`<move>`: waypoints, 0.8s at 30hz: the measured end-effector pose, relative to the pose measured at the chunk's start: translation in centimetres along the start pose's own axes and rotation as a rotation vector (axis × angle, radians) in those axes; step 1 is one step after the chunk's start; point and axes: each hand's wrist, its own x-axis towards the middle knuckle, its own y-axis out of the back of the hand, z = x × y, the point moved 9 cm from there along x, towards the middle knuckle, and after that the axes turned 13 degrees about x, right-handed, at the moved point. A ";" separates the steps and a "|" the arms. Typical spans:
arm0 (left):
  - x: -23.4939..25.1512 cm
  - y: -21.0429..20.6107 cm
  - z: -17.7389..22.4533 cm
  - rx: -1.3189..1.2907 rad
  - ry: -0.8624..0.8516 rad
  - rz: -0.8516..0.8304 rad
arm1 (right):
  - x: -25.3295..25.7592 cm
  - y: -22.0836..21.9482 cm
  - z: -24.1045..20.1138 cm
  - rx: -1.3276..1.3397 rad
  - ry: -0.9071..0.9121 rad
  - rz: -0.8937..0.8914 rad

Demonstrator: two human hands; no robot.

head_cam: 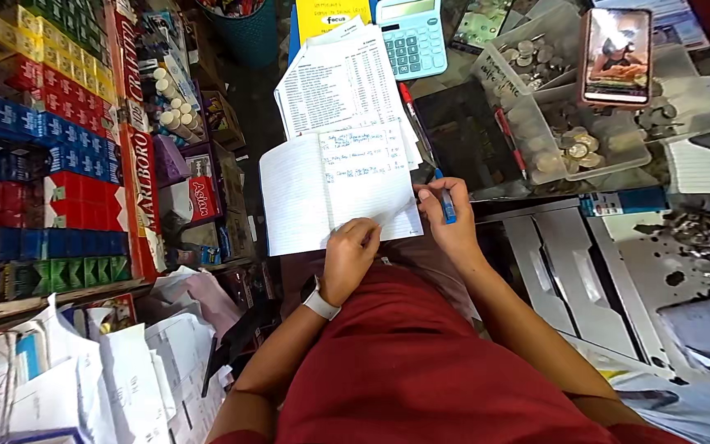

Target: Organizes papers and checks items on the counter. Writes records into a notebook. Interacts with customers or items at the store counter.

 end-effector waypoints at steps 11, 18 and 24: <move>-3.9 7.6 -7.4 -0.192 0.400 0.386 | 0.5 -0.2 -0.1 -0.042 -0.004 -0.031; -6.6 9.7 -9.4 0.335 0.492 0.501 | 0.7 -0.4 0.1 -0.025 0.018 -0.043; -1.8 1.8 -0.1 0.344 -0.153 0.069 | 0.6 -0.6 0.1 -0.021 0.021 -0.037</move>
